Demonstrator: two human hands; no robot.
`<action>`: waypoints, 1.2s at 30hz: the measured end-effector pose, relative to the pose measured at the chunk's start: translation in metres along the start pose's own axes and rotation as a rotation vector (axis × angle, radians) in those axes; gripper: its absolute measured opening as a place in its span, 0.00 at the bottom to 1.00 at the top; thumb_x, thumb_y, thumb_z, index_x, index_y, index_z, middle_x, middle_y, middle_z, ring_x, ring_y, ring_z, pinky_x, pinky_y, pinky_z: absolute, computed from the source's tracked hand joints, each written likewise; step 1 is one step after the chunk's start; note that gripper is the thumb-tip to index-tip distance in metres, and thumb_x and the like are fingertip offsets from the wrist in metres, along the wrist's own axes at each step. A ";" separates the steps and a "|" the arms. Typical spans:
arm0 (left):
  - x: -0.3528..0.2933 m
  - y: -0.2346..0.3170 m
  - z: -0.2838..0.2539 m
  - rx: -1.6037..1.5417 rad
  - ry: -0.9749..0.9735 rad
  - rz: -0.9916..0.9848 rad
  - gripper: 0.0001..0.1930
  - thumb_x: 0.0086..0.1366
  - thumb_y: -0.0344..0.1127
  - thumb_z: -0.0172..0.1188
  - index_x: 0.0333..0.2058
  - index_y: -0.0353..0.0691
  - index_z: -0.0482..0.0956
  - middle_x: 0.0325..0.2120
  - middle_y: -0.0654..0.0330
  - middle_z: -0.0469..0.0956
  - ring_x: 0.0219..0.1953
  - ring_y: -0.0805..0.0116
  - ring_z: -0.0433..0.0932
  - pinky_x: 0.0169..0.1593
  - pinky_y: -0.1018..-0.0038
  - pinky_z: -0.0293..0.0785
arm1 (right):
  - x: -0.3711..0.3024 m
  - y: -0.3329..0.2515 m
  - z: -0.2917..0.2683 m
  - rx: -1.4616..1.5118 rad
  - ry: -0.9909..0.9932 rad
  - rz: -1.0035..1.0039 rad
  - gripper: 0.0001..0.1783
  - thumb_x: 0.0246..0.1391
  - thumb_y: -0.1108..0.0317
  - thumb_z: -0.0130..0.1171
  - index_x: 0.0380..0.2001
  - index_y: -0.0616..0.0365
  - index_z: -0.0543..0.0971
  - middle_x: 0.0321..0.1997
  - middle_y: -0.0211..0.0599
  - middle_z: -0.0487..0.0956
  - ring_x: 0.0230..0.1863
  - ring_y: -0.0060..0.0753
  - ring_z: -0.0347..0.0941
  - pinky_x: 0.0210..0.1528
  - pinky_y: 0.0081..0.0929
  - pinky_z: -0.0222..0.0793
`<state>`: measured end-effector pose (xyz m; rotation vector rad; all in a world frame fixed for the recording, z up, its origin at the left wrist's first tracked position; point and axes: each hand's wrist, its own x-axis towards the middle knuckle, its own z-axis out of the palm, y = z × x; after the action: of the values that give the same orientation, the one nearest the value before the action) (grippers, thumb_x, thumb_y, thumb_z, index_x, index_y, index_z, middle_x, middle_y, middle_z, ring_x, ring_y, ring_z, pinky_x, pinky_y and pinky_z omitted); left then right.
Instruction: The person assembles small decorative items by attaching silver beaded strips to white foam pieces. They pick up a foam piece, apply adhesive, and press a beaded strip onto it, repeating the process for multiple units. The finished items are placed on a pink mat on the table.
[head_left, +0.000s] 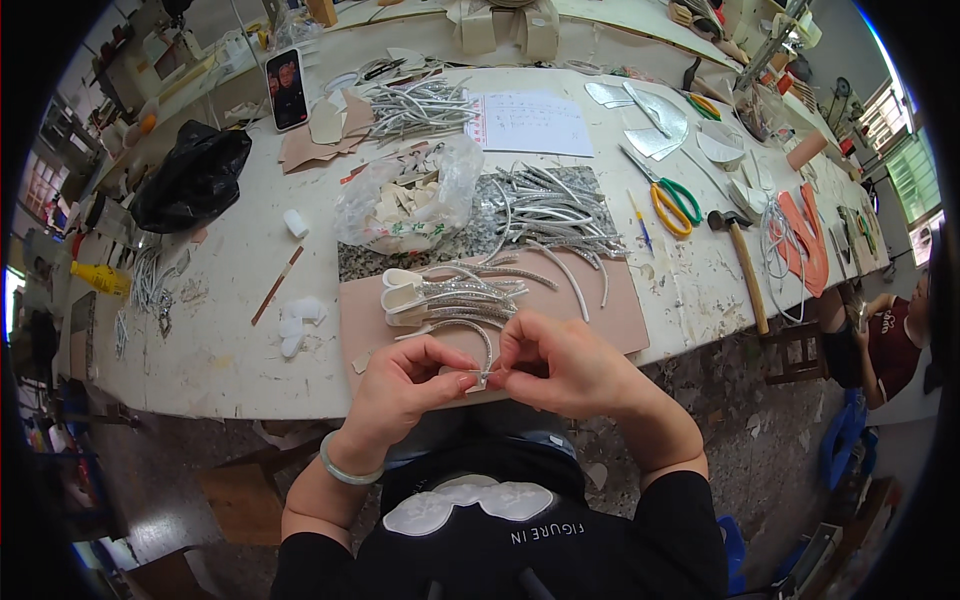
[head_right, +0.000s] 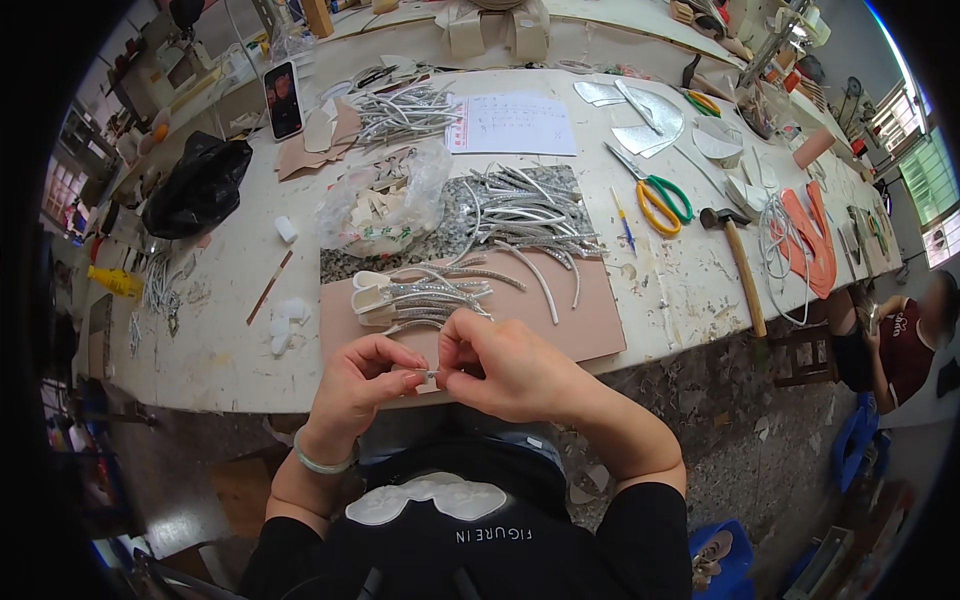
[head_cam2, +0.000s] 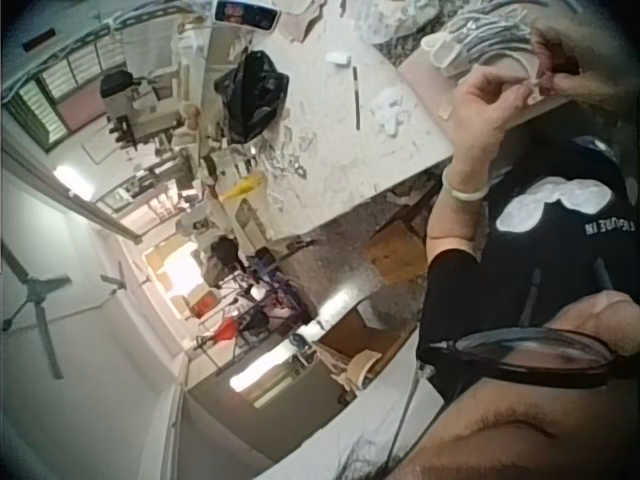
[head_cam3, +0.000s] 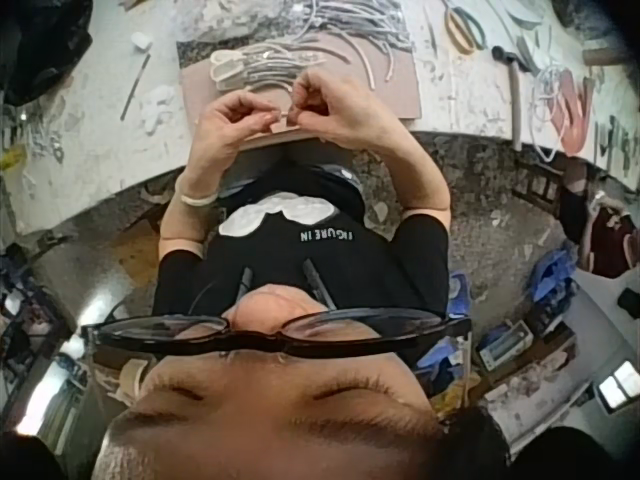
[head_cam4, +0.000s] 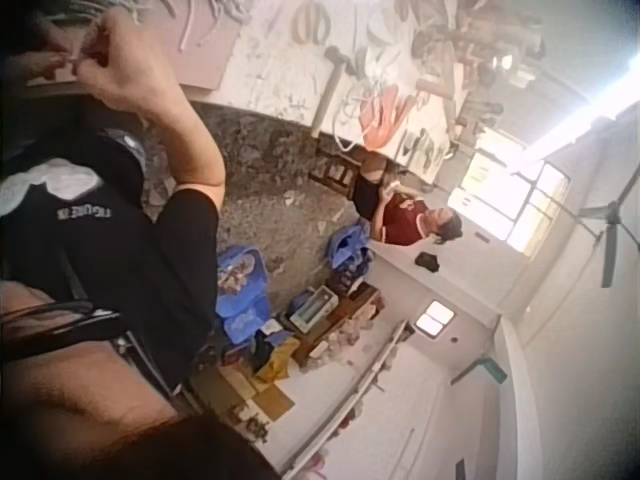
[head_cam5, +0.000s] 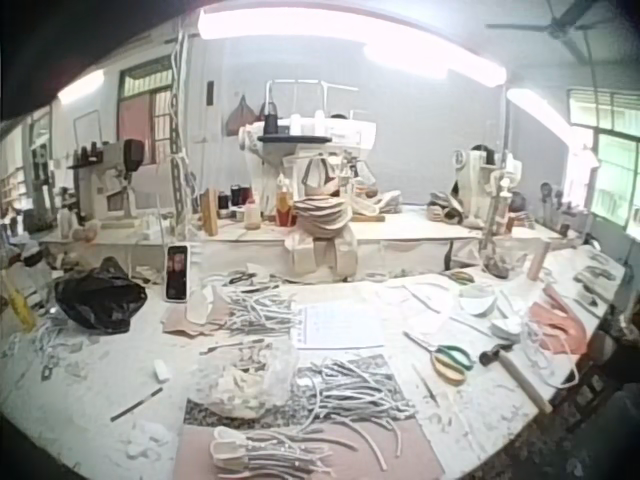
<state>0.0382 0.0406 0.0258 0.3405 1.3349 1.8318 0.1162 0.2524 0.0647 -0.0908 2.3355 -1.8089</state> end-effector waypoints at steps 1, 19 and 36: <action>0.000 0.000 0.000 -0.002 0.000 0.003 0.08 0.60 0.25 0.64 0.38 0.31 0.78 0.35 0.57 0.81 0.38 0.73 0.80 0.45 0.78 0.78 | 0.000 0.000 0.000 -0.002 0.003 -0.003 0.10 0.50 0.75 0.58 0.34 0.63 0.69 0.30 0.43 0.82 0.35 0.37 0.82 0.38 0.29 0.74; -0.009 -0.019 0.002 -0.002 0.034 0.026 0.08 0.60 0.24 0.63 0.38 0.31 0.78 0.35 0.58 0.81 0.37 0.76 0.80 0.41 0.82 0.77 | 0.004 0.009 0.008 -0.085 -0.077 -0.158 0.18 0.54 0.69 0.63 0.42 0.59 0.66 0.28 0.41 0.82 0.26 0.32 0.79 0.29 0.26 0.71; -0.040 0.007 -0.127 1.018 0.858 0.381 0.15 0.60 0.28 0.61 0.48 0.38 0.80 0.37 0.59 0.81 0.40 0.68 0.75 0.41 0.76 0.72 | -0.007 0.014 0.025 0.240 -0.160 0.025 0.14 0.55 0.76 0.62 0.41 0.62 0.68 0.32 0.35 0.82 0.36 0.22 0.79 0.39 0.22 0.73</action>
<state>-0.0209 -0.0736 -0.0089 0.3410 2.9545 1.4526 0.1291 0.2335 0.0458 -0.1644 1.9902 -1.9746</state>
